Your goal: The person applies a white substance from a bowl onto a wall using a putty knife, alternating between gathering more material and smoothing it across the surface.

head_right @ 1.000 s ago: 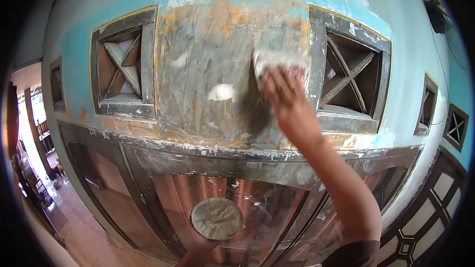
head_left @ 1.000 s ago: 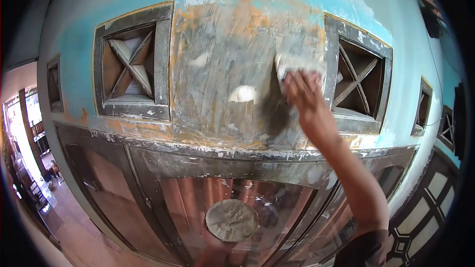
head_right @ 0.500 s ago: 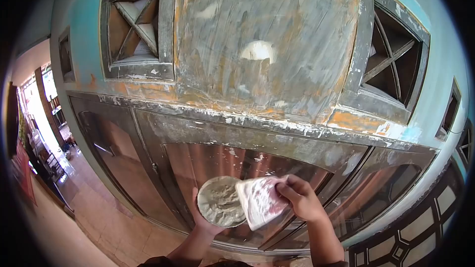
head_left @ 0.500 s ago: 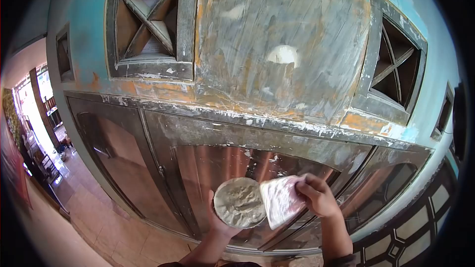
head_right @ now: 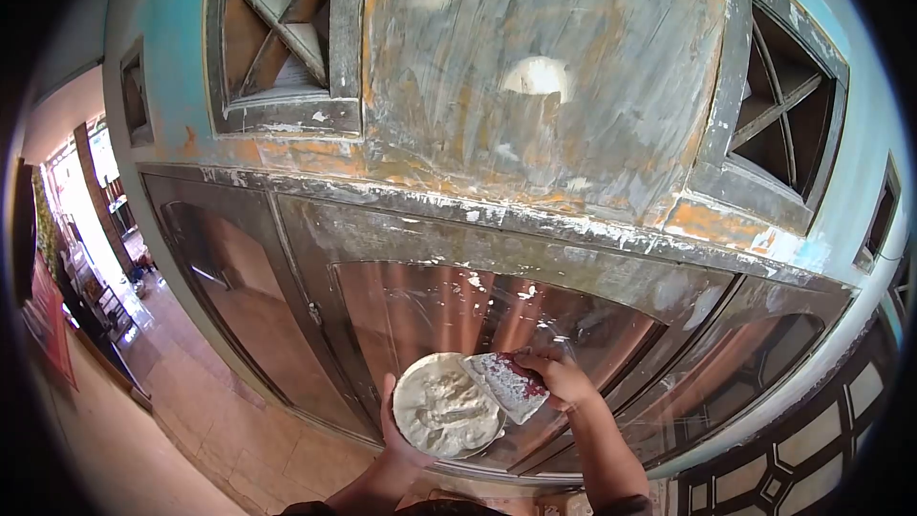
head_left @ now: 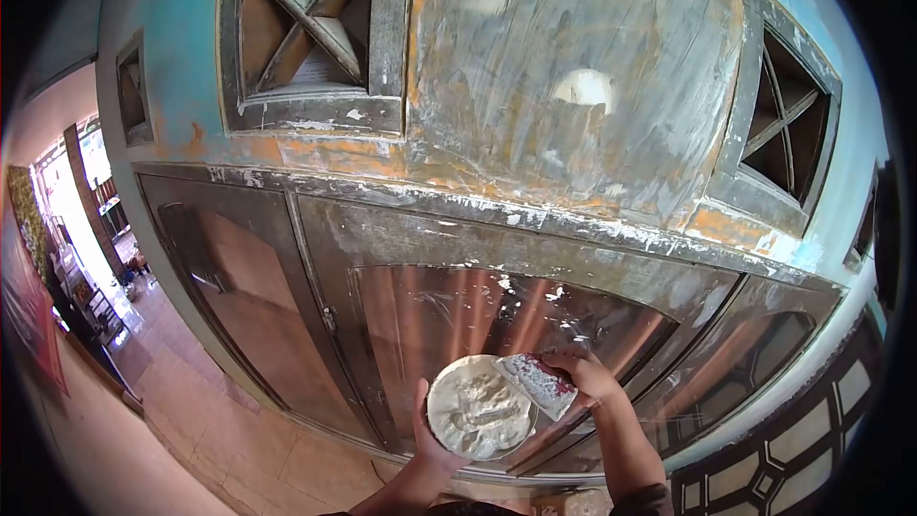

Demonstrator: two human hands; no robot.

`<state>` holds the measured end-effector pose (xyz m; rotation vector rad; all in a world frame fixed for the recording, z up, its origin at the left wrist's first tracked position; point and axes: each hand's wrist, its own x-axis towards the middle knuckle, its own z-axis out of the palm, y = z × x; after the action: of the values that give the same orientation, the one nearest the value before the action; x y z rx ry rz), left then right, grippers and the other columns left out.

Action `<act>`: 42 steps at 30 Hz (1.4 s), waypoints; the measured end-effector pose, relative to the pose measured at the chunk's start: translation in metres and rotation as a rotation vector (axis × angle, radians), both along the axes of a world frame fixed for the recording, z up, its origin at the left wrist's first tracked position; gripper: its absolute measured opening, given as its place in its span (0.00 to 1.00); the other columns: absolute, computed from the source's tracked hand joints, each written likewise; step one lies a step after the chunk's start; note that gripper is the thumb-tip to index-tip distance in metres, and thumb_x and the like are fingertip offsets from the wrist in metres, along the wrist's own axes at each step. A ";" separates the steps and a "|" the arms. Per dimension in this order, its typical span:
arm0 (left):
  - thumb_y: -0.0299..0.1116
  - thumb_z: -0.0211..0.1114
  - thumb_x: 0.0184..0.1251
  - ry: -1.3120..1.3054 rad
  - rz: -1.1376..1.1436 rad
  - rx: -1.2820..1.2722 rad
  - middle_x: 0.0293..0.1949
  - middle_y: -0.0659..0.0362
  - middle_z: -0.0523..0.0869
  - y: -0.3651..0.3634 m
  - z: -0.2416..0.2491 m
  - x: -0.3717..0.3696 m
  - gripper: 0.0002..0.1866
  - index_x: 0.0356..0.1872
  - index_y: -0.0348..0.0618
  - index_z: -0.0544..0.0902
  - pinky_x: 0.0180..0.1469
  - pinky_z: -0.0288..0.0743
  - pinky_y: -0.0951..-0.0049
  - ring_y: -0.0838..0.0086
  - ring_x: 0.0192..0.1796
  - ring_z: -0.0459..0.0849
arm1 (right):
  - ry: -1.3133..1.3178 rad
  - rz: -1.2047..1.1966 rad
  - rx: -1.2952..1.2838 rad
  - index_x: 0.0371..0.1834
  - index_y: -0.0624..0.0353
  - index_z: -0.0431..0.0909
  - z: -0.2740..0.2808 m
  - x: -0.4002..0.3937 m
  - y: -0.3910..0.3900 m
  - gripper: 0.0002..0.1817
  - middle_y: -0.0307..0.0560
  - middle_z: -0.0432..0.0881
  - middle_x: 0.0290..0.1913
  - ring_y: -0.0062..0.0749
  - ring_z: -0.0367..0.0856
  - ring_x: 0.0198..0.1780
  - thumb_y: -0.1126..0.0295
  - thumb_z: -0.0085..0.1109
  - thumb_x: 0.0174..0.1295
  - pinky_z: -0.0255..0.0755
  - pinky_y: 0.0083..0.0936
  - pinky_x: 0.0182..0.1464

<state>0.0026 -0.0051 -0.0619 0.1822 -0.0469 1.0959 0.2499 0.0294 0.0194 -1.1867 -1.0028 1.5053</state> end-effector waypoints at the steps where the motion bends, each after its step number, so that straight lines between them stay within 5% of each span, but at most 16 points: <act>1: 0.70 0.42 0.76 -0.127 -0.062 0.023 0.71 0.45 0.76 0.000 -0.006 -0.002 0.44 0.74 0.40 0.71 0.73 0.66 0.39 0.46 0.71 0.75 | 0.002 0.000 -0.002 0.48 0.71 0.85 -0.003 0.000 0.001 0.11 0.45 0.88 0.37 0.25 0.86 0.35 0.73 0.62 0.69 0.79 0.23 0.37; 10: 0.70 0.40 0.76 -0.125 -0.104 0.001 0.73 0.43 0.74 -0.002 -0.023 -0.009 0.46 0.76 0.38 0.68 0.75 0.64 0.40 0.45 0.72 0.74 | -0.052 -0.089 -0.011 0.51 0.71 0.85 -0.030 -0.005 0.016 0.15 0.43 0.88 0.34 0.16 0.80 0.24 0.68 0.60 0.72 0.69 0.18 0.20; 12: 0.70 0.40 0.76 -0.180 -0.162 0.025 0.73 0.44 0.73 -0.003 -0.023 -0.008 0.46 0.76 0.38 0.68 0.75 0.64 0.40 0.45 0.72 0.74 | -0.238 -0.018 -0.003 0.52 0.71 0.85 -0.025 -0.005 0.014 0.16 0.44 0.87 0.32 0.17 0.78 0.20 0.68 0.59 0.72 0.65 0.19 0.15; 18: 0.70 0.41 0.76 -0.244 -0.246 0.048 0.74 0.45 0.73 -0.011 -0.021 -0.004 0.45 0.76 0.40 0.67 0.75 0.64 0.40 0.46 0.73 0.74 | -0.073 -0.002 -0.070 0.51 0.67 0.88 -0.029 -0.027 0.015 0.15 0.46 0.88 0.34 0.18 0.80 0.22 0.68 0.58 0.72 0.66 0.20 0.17; 25: 0.69 0.41 0.77 -0.095 -0.180 0.013 0.75 0.45 0.72 -0.022 -0.032 -0.004 0.45 0.77 0.38 0.65 0.77 0.61 0.44 0.49 0.75 0.71 | 0.107 -0.024 -0.129 0.53 0.75 0.85 -0.099 -0.029 0.048 0.14 0.52 0.90 0.43 0.31 0.88 0.39 0.77 0.56 0.71 0.82 0.26 0.38; 28: 0.69 0.42 0.77 -0.015 -0.156 0.016 0.74 0.45 0.72 -0.023 -0.031 -0.005 0.45 0.77 0.38 0.65 0.77 0.61 0.44 0.49 0.75 0.72 | 0.020 -0.064 -0.078 0.52 0.75 0.86 -0.116 -0.033 0.053 0.15 0.51 0.88 0.39 0.28 0.83 0.28 0.74 0.55 0.72 0.74 0.27 0.25; 35: 0.70 0.40 0.76 -0.118 -0.203 0.038 0.74 0.46 0.72 -0.033 -0.031 -0.010 0.46 0.77 0.39 0.65 0.77 0.62 0.44 0.50 0.74 0.72 | -0.178 0.022 -0.048 0.50 0.72 0.87 -0.127 -0.033 0.053 0.15 0.49 0.88 0.37 0.24 0.82 0.27 0.72 0.54 0.73 0.72 0.25 0.25; 37: 0.73 0.41 0.74 0.268 -0.067 -0.085 0.74 0.46 0.73 -0.046 -0.010 -0.012 0.47 0.76 0.41 0.68 0.76 0.61 0.42 0.48 0.74 0.72 | -0.122 -0.038 -0.042 0.47 0.72 0.85 -0.130 -0.038 0.051 0.15 0.46 0.84 0.30 0.24 0.77 0.23 0.70 0.53 0.74 0.68 0.24 0.22; 38: 0.73 0.41 0.74 0.267 -0.065 -0.083 0.74 0.46 0.73 -0.047 -0.007 -0.014 0.47 0.76 0.41 0.68 0.76 0.61 0.42 0.48 0.74 0.72 | -0.124 -0.036 -0.040 0.47 0.72 0.85 -0.132 -0.040 0.050 0.15 0.46 0.84 0.30 0.24 0.77 0.23 0.70 0.53 0.74 0.68 0.24 0.22; 40: 0.73 0.42 0.73 0.178 -0.104 -0.068 0.74 0.46 0.73 -0.048 -0.005 -0.022 0.47 0.76 0.41 0.68 0.76 0.61 0.42 0.48 0.74 0.73 | 0.304 -0.108 -0.294 0.45 0.69 0.81 -0.136 -0.044 0.047 0.14 0.44 0.78 0.24 0.25 0.70 0.18 0.68 0.51 0.76 0.62 0.24 0.19; 42: 0.74 0.42 0.73 0.185 -0.089 -0.088 0.74 0.46 0.73 -0.041 -0.011 -0.029 0.48 0.76 0.41 0.69 0.76 0.62 0.42 0.47 0.73 0.73 | 0.259 -0.085 -0.252 0.47 0.66 0.79 -0.145 -0.034 0.038 0.13 0.44 0.78 0.27 0.25 0.69 0.20 0.67 0.48 0.77 0.59 0.22 0.18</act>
<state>-0.0266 -0.0463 -0.0731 0.1996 0.1576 0.9867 0.2157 0.0678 -0.1260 -1.1544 -0.5963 1.7022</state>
